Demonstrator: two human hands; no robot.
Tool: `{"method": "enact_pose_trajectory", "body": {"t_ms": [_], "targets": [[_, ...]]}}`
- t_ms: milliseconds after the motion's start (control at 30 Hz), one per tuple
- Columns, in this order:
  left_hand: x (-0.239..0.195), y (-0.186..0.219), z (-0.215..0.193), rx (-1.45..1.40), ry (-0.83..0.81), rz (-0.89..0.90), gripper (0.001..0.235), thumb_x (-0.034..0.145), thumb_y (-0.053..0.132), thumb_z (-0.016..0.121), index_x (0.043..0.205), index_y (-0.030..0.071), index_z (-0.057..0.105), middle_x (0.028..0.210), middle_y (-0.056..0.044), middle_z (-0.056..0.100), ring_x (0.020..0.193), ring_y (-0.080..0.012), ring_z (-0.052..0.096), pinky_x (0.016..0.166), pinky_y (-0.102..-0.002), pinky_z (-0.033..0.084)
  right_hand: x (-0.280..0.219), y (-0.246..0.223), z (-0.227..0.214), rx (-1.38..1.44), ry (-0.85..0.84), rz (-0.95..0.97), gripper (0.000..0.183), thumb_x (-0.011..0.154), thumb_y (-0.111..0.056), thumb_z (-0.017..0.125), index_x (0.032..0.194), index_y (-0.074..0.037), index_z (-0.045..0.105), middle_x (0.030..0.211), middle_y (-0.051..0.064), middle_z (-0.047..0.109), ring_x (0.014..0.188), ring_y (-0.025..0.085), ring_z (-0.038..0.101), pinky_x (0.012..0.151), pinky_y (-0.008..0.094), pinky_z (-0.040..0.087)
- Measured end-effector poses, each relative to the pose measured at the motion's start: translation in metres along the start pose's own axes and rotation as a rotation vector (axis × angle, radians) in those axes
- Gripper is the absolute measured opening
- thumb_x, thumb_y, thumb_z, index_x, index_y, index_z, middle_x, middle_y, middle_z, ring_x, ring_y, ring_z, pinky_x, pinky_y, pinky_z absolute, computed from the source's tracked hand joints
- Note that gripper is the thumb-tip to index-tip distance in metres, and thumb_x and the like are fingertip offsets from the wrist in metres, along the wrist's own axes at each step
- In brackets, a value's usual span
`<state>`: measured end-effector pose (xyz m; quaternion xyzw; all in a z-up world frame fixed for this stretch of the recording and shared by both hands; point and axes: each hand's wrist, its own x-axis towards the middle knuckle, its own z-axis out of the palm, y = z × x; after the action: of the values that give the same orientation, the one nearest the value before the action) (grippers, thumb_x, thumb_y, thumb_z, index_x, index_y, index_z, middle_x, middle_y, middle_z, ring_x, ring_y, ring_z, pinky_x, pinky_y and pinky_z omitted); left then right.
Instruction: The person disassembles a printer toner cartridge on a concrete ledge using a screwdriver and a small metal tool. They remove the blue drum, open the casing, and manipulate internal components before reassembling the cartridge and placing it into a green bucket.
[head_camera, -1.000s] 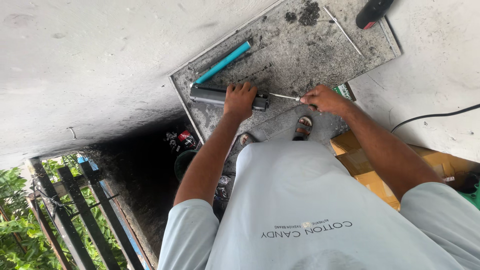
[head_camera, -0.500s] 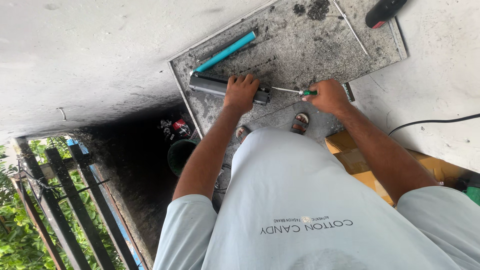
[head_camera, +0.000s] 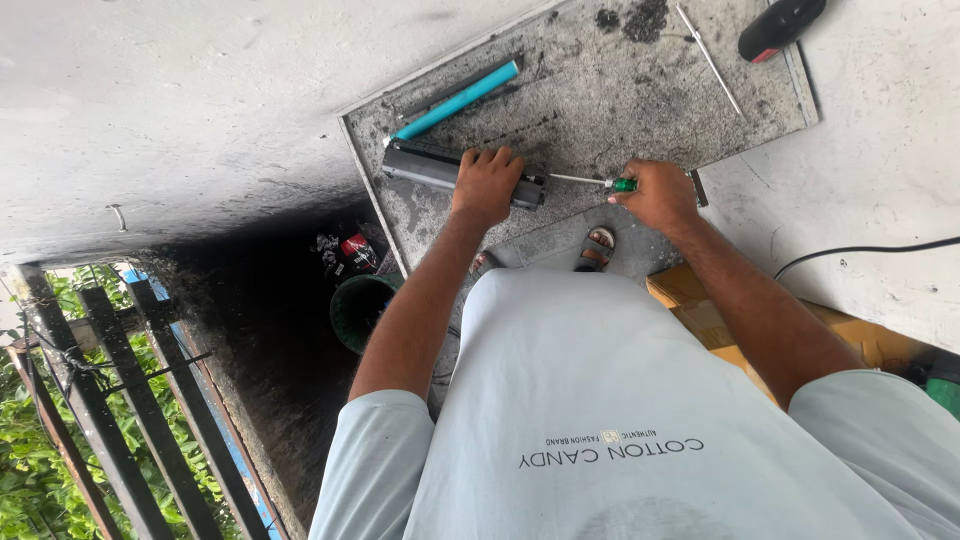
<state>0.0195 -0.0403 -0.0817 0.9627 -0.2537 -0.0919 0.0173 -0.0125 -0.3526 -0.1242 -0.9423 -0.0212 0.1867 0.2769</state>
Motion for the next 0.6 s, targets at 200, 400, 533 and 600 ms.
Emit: {"method": "enact_pose_trajectory", "body": {"t_ms": [200, 400, 533, 600], "targets": [[-0.004, -0.001, 0.003, -0.044, 0.032, 0.001, 0.053, 0.073, 0.004, 0.077, 0.123, 0.015, 0.061, 0.121, -0.007, 0.058, 0.122, -0.0288, 0.058, 0.11, -0.051, 0.038, 0.005, 0.006, -0.003, 0.019, -0.149, -0.005, 0.032, 0.092, -0.039, 0.078, 0.105, -0.01, 0.077, 0.081, 0.014, 0.074, 0.073, 0.028, 0.073, 0.072, 0.043, 0.056], [-0.006, -0.002, 0.006, -0.03, 0.066, 0.008, 0.052, 0.073, 0.004, 0.076, 0.122, 0.015, 0.061, 0.121, -0.006, 0.058, 0.125, -0.0281, 0.057, 0.11, -0.05, 0.037, -0.004, -0.009, -0.006, -0.036, 0.055, -0.048, 0.038, 0.082, -0.036, 0.085, 0.095, -0.002, 0.073, 0.085, 0.012, 0.074, 0.076, 0.026, 0.073, 0.068, 0.044, 0.056], [-0.008, 0.002, 0.002, -0.024, 0.078, 0.008, 0.06, 0.071, 0.004, 0.076, 0.127, 0.018, 0.062, 0.122, -0.005, 0.058, 0.124, -0.026, 0.057, 0.109, -0.052, 0.036, -0.017, -0.028, -0.033, -0.082, -0.096, 0.002, 0.024, 0.095, -0.034, 0.078, 0.099, -0.01, 0.077, 0.078, 0.013, 0.073, 0.069, 0.028, 0.071, 0.069, 0.044, 0.055], [-0.01, -0.001, -0.007, -0.06, 0.064, 0.018, 0.06, 0.071, 0.003, 0.076, 0.127, 0.019, 0.062, 0.121, -0.004, 0.059, 0.124, -0.0248, 0.058, 0.108, -0.051, 0.036, -0.016, -0.043, -0.054, -0.031, -0.117, 0.02, 0.02, 0.093, -0.031, 0.076, 0.099, -0.013, 0.077, 0.077, 0.011, 0.074, 0.067, 0.027, 0.071, 0.069, 0.043, 0.055]]}}
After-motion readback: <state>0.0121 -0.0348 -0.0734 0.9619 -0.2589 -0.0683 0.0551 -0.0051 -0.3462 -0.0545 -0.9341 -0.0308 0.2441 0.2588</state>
